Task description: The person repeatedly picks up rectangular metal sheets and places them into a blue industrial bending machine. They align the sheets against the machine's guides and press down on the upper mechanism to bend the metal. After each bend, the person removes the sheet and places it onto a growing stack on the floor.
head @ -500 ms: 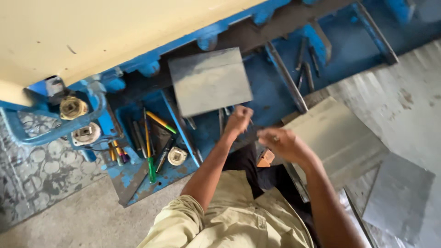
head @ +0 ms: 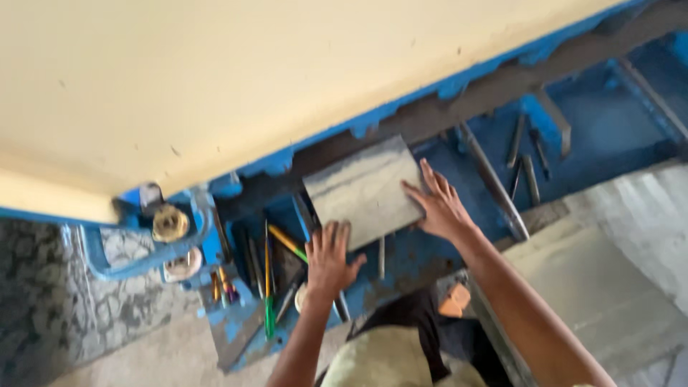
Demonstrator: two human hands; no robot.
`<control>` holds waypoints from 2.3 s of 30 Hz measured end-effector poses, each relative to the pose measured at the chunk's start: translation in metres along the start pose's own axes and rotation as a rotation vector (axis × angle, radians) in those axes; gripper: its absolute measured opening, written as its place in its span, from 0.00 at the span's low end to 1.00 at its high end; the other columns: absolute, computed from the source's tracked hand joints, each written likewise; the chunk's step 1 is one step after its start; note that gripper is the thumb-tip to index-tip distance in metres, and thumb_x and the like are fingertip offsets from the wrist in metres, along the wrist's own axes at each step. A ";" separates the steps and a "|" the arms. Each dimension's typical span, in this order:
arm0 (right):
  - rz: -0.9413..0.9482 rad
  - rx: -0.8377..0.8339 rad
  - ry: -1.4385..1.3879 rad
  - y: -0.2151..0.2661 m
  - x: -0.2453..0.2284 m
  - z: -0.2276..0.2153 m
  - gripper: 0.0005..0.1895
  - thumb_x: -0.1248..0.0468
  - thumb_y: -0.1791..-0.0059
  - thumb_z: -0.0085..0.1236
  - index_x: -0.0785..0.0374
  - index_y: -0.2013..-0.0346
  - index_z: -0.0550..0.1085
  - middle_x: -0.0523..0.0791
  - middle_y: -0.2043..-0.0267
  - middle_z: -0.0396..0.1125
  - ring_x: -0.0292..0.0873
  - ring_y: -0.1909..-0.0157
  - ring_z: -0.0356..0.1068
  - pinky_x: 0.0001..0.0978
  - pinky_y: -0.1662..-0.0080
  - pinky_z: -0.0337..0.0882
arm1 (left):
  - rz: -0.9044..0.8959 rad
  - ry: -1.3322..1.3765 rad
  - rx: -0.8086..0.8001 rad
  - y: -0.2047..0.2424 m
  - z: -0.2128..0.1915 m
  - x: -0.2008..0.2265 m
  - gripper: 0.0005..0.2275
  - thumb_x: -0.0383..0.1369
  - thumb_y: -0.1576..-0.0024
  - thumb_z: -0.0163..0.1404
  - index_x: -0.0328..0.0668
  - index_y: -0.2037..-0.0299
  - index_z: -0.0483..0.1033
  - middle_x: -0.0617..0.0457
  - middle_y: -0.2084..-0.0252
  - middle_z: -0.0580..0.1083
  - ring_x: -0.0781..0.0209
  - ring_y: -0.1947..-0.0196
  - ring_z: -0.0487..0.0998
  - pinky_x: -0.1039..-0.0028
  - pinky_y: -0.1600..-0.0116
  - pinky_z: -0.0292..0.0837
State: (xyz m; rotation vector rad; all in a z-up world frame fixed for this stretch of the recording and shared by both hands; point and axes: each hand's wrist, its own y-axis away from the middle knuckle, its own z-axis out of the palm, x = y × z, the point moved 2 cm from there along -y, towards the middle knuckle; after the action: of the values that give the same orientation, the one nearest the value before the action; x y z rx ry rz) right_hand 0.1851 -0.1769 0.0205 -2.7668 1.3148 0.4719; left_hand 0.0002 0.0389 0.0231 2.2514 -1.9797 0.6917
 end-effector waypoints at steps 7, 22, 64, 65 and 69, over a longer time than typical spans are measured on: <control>-0.133 0.163 0.056 -0.010 0.048 -0.007 0.39 0.62 0.68 0.72 0.41 0.42 0.75 0.48 0.21 0.45 0.56 0.24 0.50 0.52 0.31 0.59 | 0.093 -0.122 -0.067 -0.013 0.031 -0.004 0.29 0.37 0.53 0.64 0.49 0.39 0.71 0.45 0.39 0.65 0.41 0.43 0.66 0.50 0.44 0.65; 0.010 0.063 0.059 -0.035 0.125 -0.017 0.44 0.50 0.60 0.74 0.45 0.31 0.67 0.46 0.22 0.47 0.56 0.26 0.46 0.60 0.34 0.55 | 0.348 -0.098 0.488 -0.104 0.153 -0.058 0.20 0.40 0.47 0.50 0.56 0.44 0.78 0.43 0.38 0.69 0.39 0.35 0.65 0.42 0.40 0.60; -0.137 0.659 0.001 -0.043 0.147 0.014 0.23 0.66 0.54 0.70 0.65 0.44 0.78 0.50 0.42 0.74 0.53 0.40 0.69 0.44 0.39 0.70 | 0.113 -0.061 0.297 -0.102 0.129 -0.007 0.28 0.40 0.34 0.49 0.38 0.26 0.58 0.31 0.25 0.55 0.30 0.25 0.56 0.44 0.23 0.52; -0.141 0.663 -0.011 -0.044 0.148 0.013 0.23 0.65 0.54 0.70 0.66 0.45 0.78 0.50 0.43 0.74 0.53 0.40 0.69 0.44 0.39 0.70 | 0.114 -0.050 0.300 -0.103 0.129 -0.008 0.28 0.39 0.35 0.49 0.37 0.27 0.58 0.30 0.25 0.55 0.29 0.25 0.56 0.44 0.24 0.52; -0.122 0.643 -0.008 -0.045 0.146 0.011 0.23 0.64 0.54 0.71 0.65 0.45 0.79 0.49 0.43 0.75 0.52 0.40 0.69 0.42 0.38 0.69 | 0.098 -0.026 0.271 -0.104 0.128 -0.008 0.28 0.39 0.35 0.48 0.36 0.27 0.58 0.29 0.25 0.55 0.28 0.25 0.56 0.45 0.24 0.52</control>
State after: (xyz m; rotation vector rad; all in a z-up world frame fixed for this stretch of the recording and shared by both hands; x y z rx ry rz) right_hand 0.3033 -0.2563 -0.0367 -2.2778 1.0447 0.0325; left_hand 0.1359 0.0205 -0.0697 2.3265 -2.1364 1.0025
